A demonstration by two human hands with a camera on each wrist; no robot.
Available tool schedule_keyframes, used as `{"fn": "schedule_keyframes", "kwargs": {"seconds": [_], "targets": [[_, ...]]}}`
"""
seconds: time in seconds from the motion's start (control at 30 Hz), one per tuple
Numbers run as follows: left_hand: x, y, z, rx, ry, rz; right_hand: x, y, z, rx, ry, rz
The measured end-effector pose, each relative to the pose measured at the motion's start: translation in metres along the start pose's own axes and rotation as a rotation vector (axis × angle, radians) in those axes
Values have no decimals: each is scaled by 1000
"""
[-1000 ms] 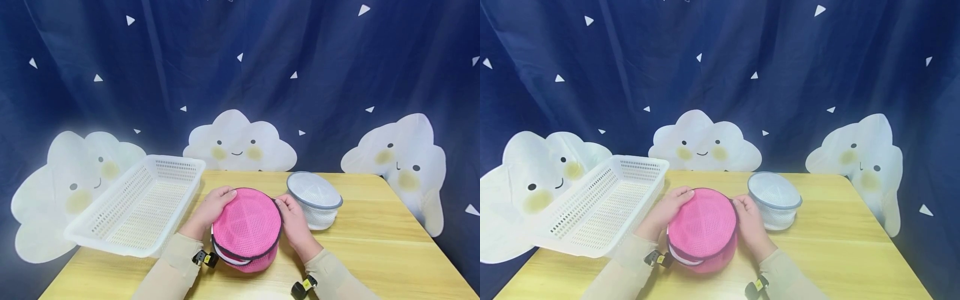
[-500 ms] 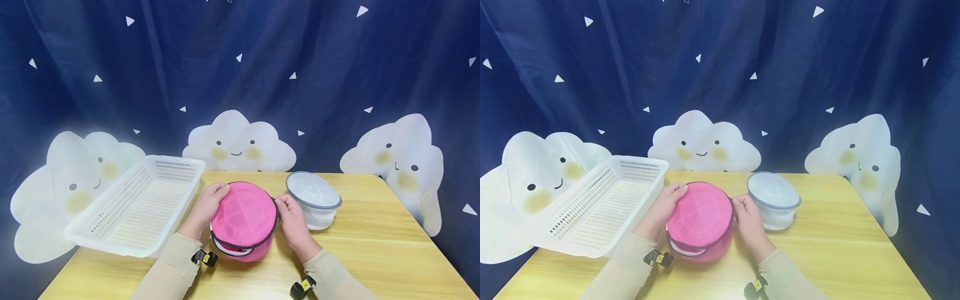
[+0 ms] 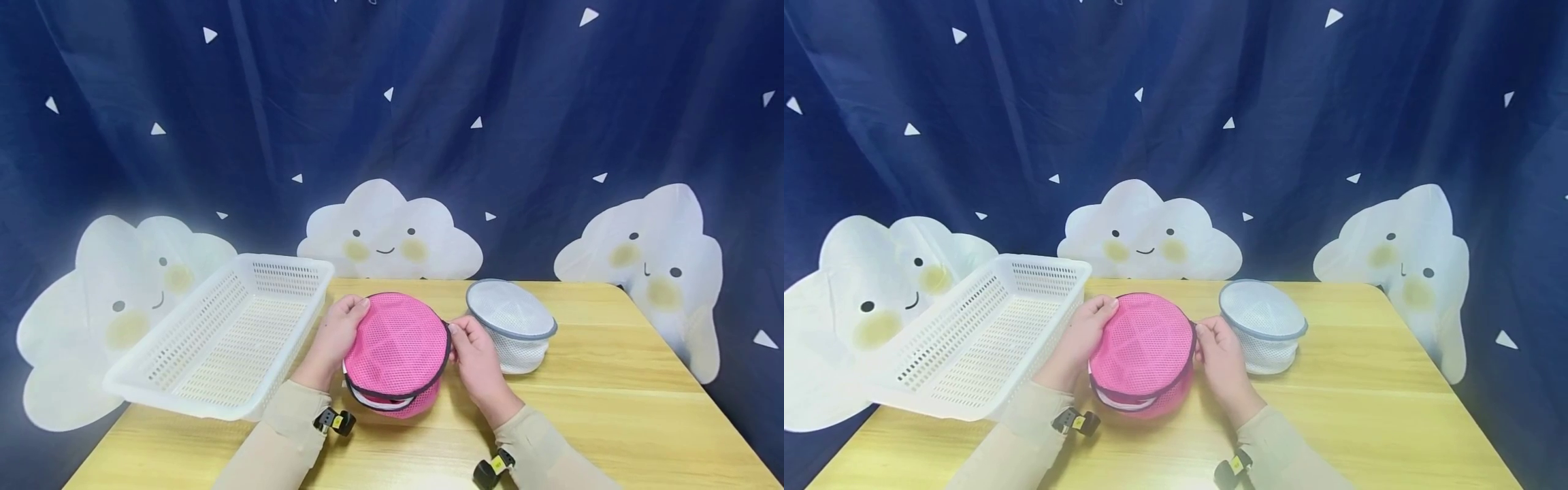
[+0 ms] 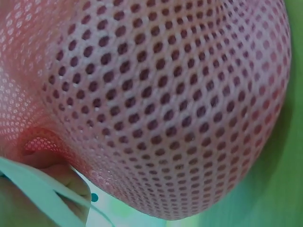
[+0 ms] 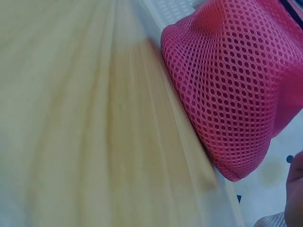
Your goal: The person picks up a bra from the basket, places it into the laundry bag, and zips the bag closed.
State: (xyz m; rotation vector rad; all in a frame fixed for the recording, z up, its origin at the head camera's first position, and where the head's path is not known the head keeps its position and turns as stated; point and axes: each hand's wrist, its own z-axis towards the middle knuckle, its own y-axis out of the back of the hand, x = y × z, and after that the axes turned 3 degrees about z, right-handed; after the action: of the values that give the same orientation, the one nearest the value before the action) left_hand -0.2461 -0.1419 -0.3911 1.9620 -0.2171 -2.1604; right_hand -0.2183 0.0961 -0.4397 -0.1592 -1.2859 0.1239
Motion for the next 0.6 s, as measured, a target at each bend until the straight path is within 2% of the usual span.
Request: {"fn": "schedule_keyframes", "kwargs": {"seconds": [0.1,0.27,0.37,0.6], "targets": [[1,0,1,-10,-3,24,2,0,-1,-10,16,-47],[1,3,2,-27,-5,46,24,-6,-8,-17,45,-141],[5,7,5,-50,12,18,32,-10,-12,-16,62,-190],[9,7,9,-127,32,-79,34,-12,-14,-1,92,-205]]}}
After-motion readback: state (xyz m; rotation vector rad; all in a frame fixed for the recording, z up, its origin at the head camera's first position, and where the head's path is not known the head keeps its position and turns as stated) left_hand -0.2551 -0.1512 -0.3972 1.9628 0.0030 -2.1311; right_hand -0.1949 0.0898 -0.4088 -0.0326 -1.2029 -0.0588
